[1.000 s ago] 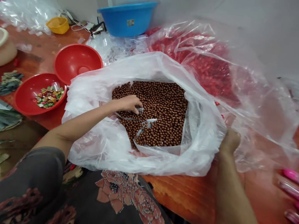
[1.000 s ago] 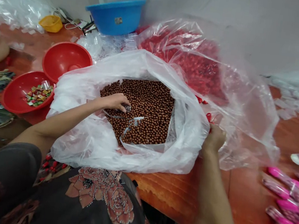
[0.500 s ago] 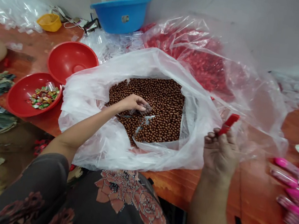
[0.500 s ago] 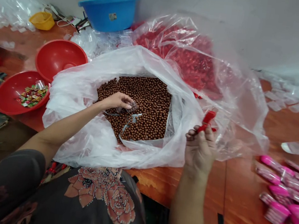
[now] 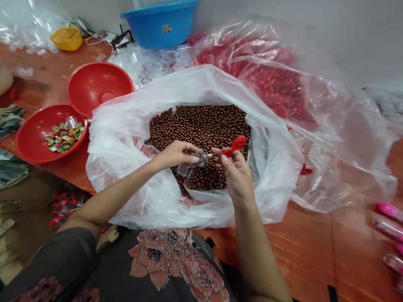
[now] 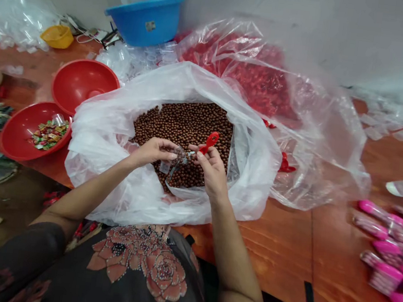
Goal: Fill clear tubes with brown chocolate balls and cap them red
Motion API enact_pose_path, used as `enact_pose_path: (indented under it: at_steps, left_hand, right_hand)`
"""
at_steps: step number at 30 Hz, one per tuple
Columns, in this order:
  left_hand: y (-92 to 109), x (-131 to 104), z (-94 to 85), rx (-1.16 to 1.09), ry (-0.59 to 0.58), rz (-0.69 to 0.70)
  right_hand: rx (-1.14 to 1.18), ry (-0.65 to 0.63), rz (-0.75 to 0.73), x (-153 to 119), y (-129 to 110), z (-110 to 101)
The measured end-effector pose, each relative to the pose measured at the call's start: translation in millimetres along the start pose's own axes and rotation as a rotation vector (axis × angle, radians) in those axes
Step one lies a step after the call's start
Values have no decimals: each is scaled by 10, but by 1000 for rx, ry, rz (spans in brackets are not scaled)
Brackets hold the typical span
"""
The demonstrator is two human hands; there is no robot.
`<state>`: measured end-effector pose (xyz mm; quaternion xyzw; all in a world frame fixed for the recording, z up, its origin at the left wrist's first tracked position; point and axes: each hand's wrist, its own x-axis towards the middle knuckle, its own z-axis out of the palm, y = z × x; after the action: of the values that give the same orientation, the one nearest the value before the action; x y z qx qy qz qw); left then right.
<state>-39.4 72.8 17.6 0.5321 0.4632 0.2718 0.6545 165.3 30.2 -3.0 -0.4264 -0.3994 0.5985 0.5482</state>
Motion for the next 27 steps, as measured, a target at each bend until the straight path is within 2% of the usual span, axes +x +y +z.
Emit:
enact_pose_path:
  at_steps: [3,5,10,15,19,22,25,27]
  left_hand:
    - [-40,-52,57,-65,-7,-1]
    - [-68,-68,64,-86,-10,-2]
    - [-122,-117,67,-51,43,10]
    - [-122,-187,155,-30,42,76]
    - [-123,-200,180,-39,93,145]
    - [-128,-198,174,-72,83,183]
    - [-129,-199,188,-64,73,232]
    - [-131,-201,211,-19,84,260]
  right_hand:
    - [-151,-116,-92,-6,22,31]
    - [-228,-148,-105,-20,30,19]
    - [-303,-45,-75,-64,45,-74]
    - [-349,45,-19,-131,77,-108]
    - [-222,-89,18,-190,80,-140]
    - [-109,-191,109,-226,63,-174]
    - [-91,-208,196,-247,62,-172]
    - [-189,-201,163,-249,73,-144]
